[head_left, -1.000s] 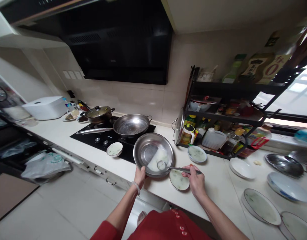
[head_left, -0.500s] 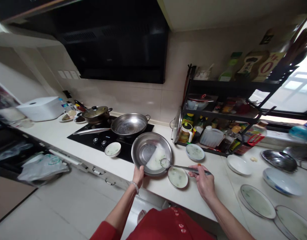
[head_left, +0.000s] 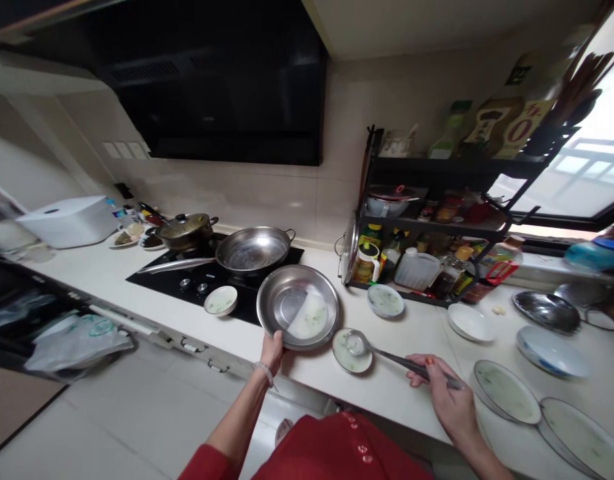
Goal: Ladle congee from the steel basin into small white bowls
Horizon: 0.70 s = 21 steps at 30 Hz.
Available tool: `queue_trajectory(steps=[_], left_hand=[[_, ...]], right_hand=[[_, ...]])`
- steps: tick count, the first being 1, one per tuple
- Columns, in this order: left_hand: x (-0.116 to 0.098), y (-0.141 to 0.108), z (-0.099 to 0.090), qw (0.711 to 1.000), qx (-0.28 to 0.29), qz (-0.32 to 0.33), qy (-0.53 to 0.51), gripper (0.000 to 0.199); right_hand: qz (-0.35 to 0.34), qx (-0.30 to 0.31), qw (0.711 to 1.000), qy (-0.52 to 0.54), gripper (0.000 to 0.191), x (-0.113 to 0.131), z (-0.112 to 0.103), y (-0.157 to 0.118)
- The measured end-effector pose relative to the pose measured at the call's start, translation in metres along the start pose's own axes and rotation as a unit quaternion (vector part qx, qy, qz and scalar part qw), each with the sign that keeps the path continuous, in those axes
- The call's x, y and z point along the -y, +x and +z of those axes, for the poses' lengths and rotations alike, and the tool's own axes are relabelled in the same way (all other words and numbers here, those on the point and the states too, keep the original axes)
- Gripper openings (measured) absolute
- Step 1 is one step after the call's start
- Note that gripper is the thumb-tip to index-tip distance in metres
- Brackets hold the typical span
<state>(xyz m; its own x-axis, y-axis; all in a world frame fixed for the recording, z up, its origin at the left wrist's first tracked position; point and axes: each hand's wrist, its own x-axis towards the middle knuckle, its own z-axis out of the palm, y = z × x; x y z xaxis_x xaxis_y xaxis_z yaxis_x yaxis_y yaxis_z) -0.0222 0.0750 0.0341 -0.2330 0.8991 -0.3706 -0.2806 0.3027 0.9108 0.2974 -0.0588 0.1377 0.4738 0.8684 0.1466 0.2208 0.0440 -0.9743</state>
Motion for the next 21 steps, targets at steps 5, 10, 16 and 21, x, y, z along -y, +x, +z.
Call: queue_trajectory(steps=[5,10,16,21], left_hand=[[-0.001,0.002,-0.001,1.0,-0.003,-0.018,-0.022,0.016],[-0.005,0.005,-0.001,0.999,-0.01,-0.024,-0.038,0.014],[-0.011,0.013,-0.003,0.998,-0.007,-0.031,-0.047,0.016],[-0.009,0.015,-0.004,0.998,-0.009,-0.034,-0.054,0.013]], right_hand=[[-0.095,0.063,0.993,-0.007,0.029,-0.003,-0.002,-0.015],[-0.135,0.088,0.987,-0.026,0.025,-0.002,-0.003,-0.02],[-0.121,0.062,0.99,-0.04,0.029,0.008,0.001,-0.016],[-0.102,0.053,0.992,-0.043,0.032,0.003,0.001,-0.016]])
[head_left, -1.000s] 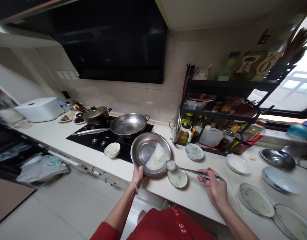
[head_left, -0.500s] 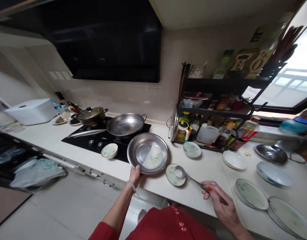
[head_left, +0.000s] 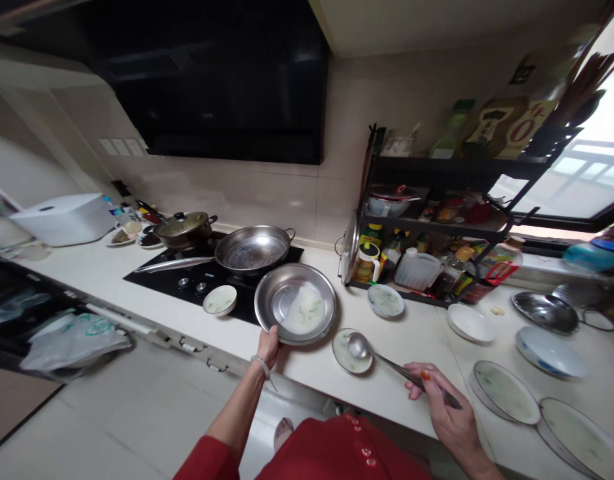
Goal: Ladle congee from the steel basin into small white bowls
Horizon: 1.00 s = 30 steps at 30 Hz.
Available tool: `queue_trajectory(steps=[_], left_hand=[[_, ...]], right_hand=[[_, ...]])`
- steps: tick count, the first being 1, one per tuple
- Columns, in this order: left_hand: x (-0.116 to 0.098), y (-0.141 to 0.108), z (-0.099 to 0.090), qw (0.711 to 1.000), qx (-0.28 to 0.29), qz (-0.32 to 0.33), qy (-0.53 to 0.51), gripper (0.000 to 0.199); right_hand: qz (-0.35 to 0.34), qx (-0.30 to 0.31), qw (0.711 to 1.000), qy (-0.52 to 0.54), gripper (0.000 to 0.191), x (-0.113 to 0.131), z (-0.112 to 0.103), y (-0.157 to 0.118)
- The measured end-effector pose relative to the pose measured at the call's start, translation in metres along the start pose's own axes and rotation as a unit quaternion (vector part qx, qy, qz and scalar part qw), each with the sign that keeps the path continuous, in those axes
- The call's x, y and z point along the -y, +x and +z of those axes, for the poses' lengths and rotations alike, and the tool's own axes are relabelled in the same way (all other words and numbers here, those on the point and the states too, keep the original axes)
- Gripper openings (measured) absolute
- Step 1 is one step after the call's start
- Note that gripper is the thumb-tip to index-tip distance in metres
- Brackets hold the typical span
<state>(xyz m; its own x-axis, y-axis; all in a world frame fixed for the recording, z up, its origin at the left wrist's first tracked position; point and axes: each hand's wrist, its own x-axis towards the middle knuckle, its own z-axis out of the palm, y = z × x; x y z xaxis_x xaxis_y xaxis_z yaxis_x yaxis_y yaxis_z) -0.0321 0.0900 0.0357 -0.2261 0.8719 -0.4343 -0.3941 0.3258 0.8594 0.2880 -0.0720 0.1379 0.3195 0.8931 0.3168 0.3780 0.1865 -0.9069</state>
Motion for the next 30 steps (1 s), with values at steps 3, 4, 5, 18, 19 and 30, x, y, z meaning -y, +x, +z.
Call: queue_trajectory(steps=[3,4,5,18,19,30], left_hand=[[0.002,0.0,-0.001,1.0,-0.006,-0.005,-0.004,0.011],[0.003,0.0,-0.001,1.0,-0.009,-0.009,-0.005,0.011],[0.003,0.0,-0.001,1.0,-0.011,-0.013,-0.006,0.01],[0.002,-0.003,-0.001,0.999,-0.014,-0.025,-0.032,0.023],[0.001,-0.004,-0.001,0.999,-0.01,-0.026,-0.034,0.028],[0.011,-0.038,-0.005,0.991,0.067,-0.105,-0.054,0.045]], right_hand=[[0.005,-0.007,1.0,-0.001,0.031,-0.002,0.0,0.0],[0.006,-0.01,1.0,-0.002,0.032,-0.002,0.0,0.0],[0.008,-0.013,1.0,-0.003,0.032,-0.001,0.0,0.0],[-0.005,-0.027,0.999,-0.019,0.034,0.01,0.001,0.004],[-0.011,-0.024,0.999,-0.018,0.034,0.01,0.001,0.004],[-0.123,0.024,0.992,0.002,0.022,0.002,0.002,-0.009]])
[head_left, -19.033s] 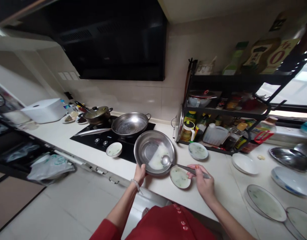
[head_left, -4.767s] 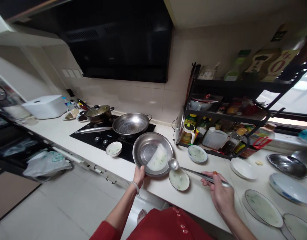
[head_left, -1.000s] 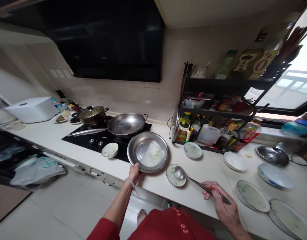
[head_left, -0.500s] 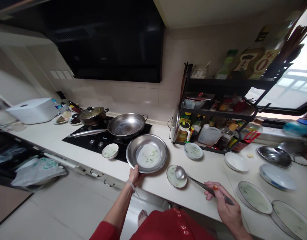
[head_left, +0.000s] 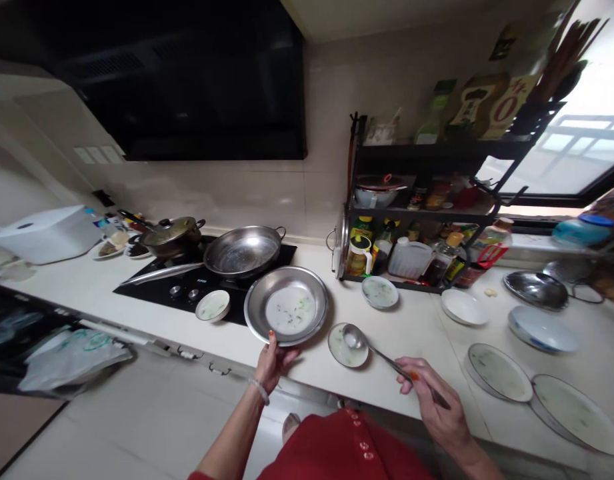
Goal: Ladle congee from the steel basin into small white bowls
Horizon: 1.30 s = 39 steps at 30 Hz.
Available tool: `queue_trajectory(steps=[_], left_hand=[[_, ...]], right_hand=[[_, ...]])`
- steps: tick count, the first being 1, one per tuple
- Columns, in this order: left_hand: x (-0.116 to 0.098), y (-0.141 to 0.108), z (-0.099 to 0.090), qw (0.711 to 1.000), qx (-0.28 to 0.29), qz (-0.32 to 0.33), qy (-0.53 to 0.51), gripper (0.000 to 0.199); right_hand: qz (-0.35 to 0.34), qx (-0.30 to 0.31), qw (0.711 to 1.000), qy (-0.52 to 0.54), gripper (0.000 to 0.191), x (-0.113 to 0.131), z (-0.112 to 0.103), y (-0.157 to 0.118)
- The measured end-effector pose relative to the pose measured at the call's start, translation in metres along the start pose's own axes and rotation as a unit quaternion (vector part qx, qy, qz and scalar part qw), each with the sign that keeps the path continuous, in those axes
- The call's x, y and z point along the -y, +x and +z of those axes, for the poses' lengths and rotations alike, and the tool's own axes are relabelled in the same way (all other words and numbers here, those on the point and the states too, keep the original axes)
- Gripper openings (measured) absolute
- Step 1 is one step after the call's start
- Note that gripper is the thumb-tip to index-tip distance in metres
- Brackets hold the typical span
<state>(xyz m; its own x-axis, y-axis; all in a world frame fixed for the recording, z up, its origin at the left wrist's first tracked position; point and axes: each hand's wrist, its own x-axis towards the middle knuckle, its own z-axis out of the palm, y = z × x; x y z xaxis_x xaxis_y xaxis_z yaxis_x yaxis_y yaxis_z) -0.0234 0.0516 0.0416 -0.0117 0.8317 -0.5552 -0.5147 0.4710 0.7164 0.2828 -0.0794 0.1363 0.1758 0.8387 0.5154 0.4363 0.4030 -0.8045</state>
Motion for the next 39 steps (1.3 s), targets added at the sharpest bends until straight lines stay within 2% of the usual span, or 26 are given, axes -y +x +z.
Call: queue_trajectory(steps=[4,7,10,12,15,20,23,26,30,32,34,36,39], left_hand=[[0.021,-0.017,0.019,0.998,0.022,-0.051,0.041,0.04],[0.041,-0.025,0.036,0.988,0.081,-0.102,0.079,0.046],[0.058,-0.024,0.05,0.976,0.136,-0.144,0.092,0.058],[0.065,-0.019,0.057,0.969,0.155,-0.17,0.086,0.063],[0.069,-0.01,0.063,0.964,0.171,-0.191,0.067,0.063],[0.073,0.002,0.069,0.957,0.199,-0.208,0.031,0.06],[0.075,0.006,0.072,0.957,0.198,-0.212,0.01,0.051],[0.075,0.006,0.074,0.958,0.194,-0.213,-0.001,0.046],[0.075,0.006,0.076,0.958,0.189,-0.216,0.002,0.044],[0.076,0.005,0.077,0.958,0.188,-0.215,-0.001,0.041],[0.077,0.004,0.077,0.959,0.185,-0.214,-0.004,0.04],[0.079,0.004,0.078,0.96,0.182,-0.212,-0.006,0.041],[0.08,0.004,0.078,0.961,0.182,-0.209,-0.01,0.047]], right_hand=[[0.029,-0.014,0.999,0.007,0.023,-0.002,0.001,-0.005],[0.124,-0.074,0.989,0.016,0.028,-0.007,-0.001,-0.004],[0.232,-0.161,0.957,0.067,0.037,-0.014,-0.005,-0.004],[0.279,-0.214,0.929,0.115,0.041,-0.018,-0.006,-0.006],[0.304,-0.246,0.906,0.161,0.041,-0.02,-0.008,-0.01],[0.302,-0.254,0.903,0.169,0.043,-0.016,-0.011,-0.016],[0.293,-0.245,0.913,0.146,0.042,-0.012,-0.012,-0.02],[0.247,-0.207,0.941,0.098,0.037,-0.007,-0.014,-0.024],[0.077,-0.079,0.993,0.033,0.024,-0.001,-0.016,-0.032],[-0.011,0.003,1.0,0.006,0.023,0.001,-0.017,-0.035],[-0.065,0.061,0.996,-0.019,0.027,0.002,-0.016,-0.037],[-0.083,0.077,0.993,-0.03,0.03,0.003,-0.015,-0.037],[-0.06,0.041,0.997,-0.001,0.028,0.002,-0.013,-0.034]])
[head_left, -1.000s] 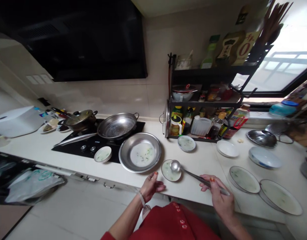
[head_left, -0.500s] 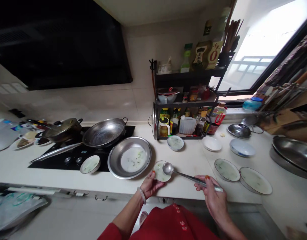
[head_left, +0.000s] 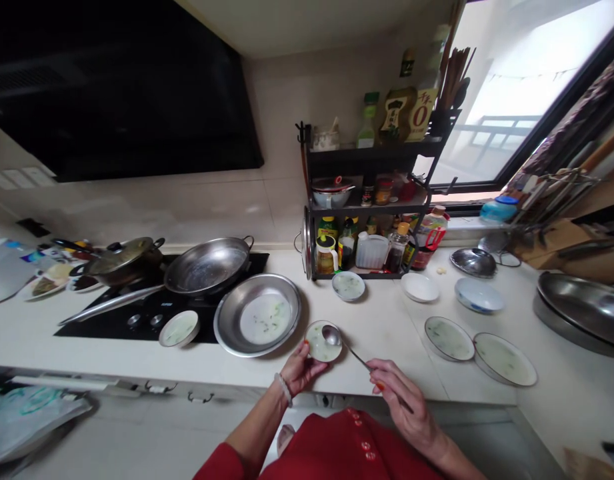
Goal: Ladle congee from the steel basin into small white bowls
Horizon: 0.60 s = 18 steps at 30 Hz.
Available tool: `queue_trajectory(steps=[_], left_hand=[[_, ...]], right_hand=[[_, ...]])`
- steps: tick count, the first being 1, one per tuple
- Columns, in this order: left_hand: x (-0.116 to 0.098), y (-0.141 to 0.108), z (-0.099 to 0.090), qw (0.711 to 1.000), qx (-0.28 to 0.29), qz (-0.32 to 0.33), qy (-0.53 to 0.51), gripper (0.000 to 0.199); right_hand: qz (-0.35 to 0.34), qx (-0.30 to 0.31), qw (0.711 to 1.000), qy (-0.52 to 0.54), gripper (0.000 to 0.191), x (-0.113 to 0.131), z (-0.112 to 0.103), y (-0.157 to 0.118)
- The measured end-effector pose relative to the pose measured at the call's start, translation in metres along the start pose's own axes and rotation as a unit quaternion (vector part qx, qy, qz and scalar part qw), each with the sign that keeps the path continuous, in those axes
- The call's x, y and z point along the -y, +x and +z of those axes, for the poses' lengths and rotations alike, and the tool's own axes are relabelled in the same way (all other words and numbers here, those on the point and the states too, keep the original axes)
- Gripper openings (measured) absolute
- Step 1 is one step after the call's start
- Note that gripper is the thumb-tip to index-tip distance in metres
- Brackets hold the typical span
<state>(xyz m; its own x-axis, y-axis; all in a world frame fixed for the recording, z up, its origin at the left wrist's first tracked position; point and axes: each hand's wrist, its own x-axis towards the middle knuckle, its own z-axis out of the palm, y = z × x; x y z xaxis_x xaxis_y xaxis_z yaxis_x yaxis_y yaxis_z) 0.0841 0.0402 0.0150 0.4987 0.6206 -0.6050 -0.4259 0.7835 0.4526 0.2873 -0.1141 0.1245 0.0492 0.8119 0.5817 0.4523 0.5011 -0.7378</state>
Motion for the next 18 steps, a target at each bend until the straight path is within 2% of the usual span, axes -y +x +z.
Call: queue_trajectory(steps=[4,7,9,14,18], left_hand=[[0.0,0.0,0.0,1.0,0.01,0.005,-0.004,0.05],[0.002,0.001,0.0,1.0,0.014,0.008,-0.009,0.046],[0.004,0.004,0.0,1.0,0.016,0.004,-0.01,0.046],[0.01,0.013,0.004,1.0,0.02,-0.001,-0.009,0.048],[0.016,0.017,0.014,0.999,0.041,-0.001,-0.004,0.052]], right_hand=[[0.105,-0.088,0.99,0.042,0.02,-0.003,0.002,0.005],[0.231,-0.185,0.953,0.066,0.03,-0.006,0.0,0.009],[0.29,-0.241,0.921,0.098,0.037,-0.01,-0.003,0.009],[0.334,-0.316,0.869,0.183,0.038,-0.014,-0.014,0.005],[0.363,-0.367,0.829,0.217,0.038,-0.01,-0.021,0.004]])
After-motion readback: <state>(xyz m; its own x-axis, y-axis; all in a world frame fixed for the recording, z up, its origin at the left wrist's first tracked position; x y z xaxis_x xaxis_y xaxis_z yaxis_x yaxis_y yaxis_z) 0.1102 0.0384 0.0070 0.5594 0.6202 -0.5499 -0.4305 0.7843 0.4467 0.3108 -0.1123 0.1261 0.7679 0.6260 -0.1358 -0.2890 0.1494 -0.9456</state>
